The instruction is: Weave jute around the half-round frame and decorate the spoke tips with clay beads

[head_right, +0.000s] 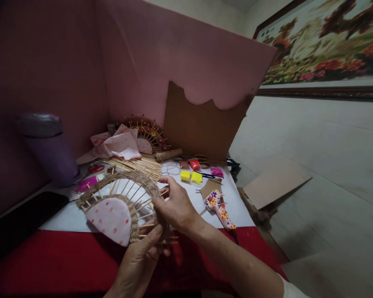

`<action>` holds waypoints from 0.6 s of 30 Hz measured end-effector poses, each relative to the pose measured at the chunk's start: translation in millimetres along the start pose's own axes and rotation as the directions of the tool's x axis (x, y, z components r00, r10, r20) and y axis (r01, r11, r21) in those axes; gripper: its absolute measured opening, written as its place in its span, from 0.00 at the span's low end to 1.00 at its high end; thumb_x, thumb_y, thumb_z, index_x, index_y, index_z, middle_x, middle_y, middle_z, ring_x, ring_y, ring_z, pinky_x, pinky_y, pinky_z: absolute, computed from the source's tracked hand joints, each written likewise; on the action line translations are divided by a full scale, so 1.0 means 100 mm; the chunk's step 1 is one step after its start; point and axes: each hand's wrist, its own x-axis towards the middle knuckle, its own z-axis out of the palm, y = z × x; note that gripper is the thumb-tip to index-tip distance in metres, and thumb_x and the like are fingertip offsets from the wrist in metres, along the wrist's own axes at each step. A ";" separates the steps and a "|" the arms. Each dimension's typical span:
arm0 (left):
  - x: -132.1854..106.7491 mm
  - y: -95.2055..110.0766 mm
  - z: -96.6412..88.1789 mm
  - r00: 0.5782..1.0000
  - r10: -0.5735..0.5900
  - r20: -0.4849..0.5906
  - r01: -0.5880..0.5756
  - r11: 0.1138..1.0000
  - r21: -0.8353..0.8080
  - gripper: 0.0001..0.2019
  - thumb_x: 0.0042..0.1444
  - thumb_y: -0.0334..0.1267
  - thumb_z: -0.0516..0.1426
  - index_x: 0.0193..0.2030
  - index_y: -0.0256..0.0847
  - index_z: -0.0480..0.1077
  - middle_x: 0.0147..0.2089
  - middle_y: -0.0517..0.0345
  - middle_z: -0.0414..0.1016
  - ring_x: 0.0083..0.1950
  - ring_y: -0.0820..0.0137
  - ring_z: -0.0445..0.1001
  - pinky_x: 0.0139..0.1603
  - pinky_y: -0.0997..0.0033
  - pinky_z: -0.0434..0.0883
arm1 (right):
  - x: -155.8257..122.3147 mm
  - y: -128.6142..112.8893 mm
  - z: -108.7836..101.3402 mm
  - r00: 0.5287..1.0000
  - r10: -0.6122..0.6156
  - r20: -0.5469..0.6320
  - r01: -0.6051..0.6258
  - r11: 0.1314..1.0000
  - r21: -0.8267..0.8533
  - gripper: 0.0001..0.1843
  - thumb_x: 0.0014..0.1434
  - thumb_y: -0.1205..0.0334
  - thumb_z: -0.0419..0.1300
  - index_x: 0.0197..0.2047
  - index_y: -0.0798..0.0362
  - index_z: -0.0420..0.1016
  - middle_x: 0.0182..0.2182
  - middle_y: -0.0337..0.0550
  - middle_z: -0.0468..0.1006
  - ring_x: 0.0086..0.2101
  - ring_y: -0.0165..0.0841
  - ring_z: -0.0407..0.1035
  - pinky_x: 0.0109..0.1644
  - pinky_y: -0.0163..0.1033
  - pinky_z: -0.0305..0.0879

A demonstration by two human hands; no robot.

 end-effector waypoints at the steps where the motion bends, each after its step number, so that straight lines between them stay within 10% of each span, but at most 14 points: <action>1: 0.00 0.00 0.00 1.000 -0.005 0.005 0.005 1.000 -0.002 0.08 0.46 0.32 0.64 0.33 0.30 0.73 0.31 0.54 0.74 0.28 0.70 0.73 0.20 0.75 0.70 | 0.01 0.00 0.00 1.000 0.010 0.006 -0.011 0.999 0.035 0.25 0.47 0.66 0.61 0.50 0.56 0.64 0.31 0.41 0.72 0.30 0.31 0.67 0.32 0.36 0.64; 9: -0.01 -0.02 0.01 1.000 0.016 0.000 -0.016 1.000 -0.010 0.10 0.46 0.33 0.64 0.35 0.34 0.71 0.30 0.56 0.75 0.27 0.69 0.74 0.20 0.74 0.70 | 0.06 0.12 -0.09 0.979 0.148 0.139 -0.188 0.919 0.347 0.25 0.46 0.44 0.63 0.37 0.57 0.72 0.25 0.41 0.75 0.25 0.29 0.67 0.27 0.33 0.60; 18: -0.04 -0.01 0.00 0.999 0.024 0.042 -0.020 0.997 -0.078 0.16 0.49 0.34 0.62 0.46 0.38 0.71 0.41 0.51 0.77 0.39 0.63 0.76 0.31 0.69 0.74 | 0.06 0.20 -0.07 0.981 0.176 0.084 -0.194 0.858 0.475 0.22 0.44 0.44 0.65 0.25 0.58 0.74 0.19 0.41 0.75 0.20 0.28 0.66 0.24 0.32 0.59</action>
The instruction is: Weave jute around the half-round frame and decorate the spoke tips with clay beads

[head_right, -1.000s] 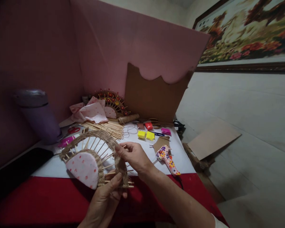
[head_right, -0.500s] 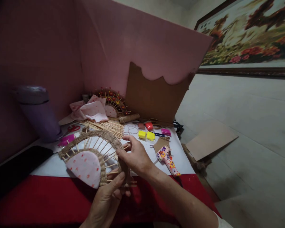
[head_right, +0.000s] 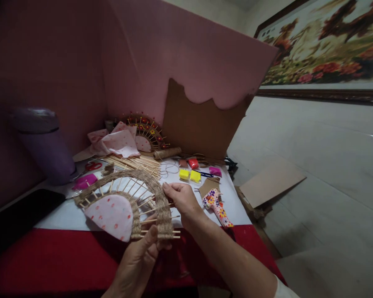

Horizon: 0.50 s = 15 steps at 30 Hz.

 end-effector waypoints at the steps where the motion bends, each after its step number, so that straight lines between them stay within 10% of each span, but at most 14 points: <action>1: 0.00 0.00 -0.01 1.000 0.004 0.005 -0.004 0.999 -0.037 0.18 0.49 0.35 0.62 0.49 0.39 0.71 0.43 0.50 0.77 0.43 0.61 0.76 0.37 0.67 0.74 | 0.00 -0.01 -0.01 1.000 -0.001 -0.014 0.002 0.999 0.034 0.22 0.43 0.44 0.65 0.24 0.58 0.74 0.18 0.41 0.74 0.19 0.28 0.65 0.23 0.32 0.59; 8: 0.00 0.20 -0.20 0.999 0.047 -0.008 -0.047 0.932 -0.359 0.22 0.49 0.45 0.60 0.54 0.54 0.68 0.50 0.57 0.76 0.55 0.61 0.70 0.55 0.65 0.67 | -0.08 -0.08 -0.23 0.998 -0.019 -0.056 0.027 0.989 0.144 0.18 0.43 0.48 0.66 0.25 0.57 0.75 0.17 0.39 0.74 0.17 0.27 0.63 0.21 0.31 0.57; 15: -0.11 0.38 -0.10 0.930 0.005 -0.368 -0.062 0.988 -0.144 0.23 0.54 0.21 0.53 0.54 0.47 0.68 0.40 0.59 0.81 0.43 0.67 0.78 0.55 0.61 0.68 | -0.16 -0.06 -0.41 0.999 -0.045 0.018 0.044 0.999 0.026 0.22 0.48 0.43 0.62 0.30 0.57 0.76 0.20 0.42 0.76 0.21 0.30 0.67 0.23 0.32 0.58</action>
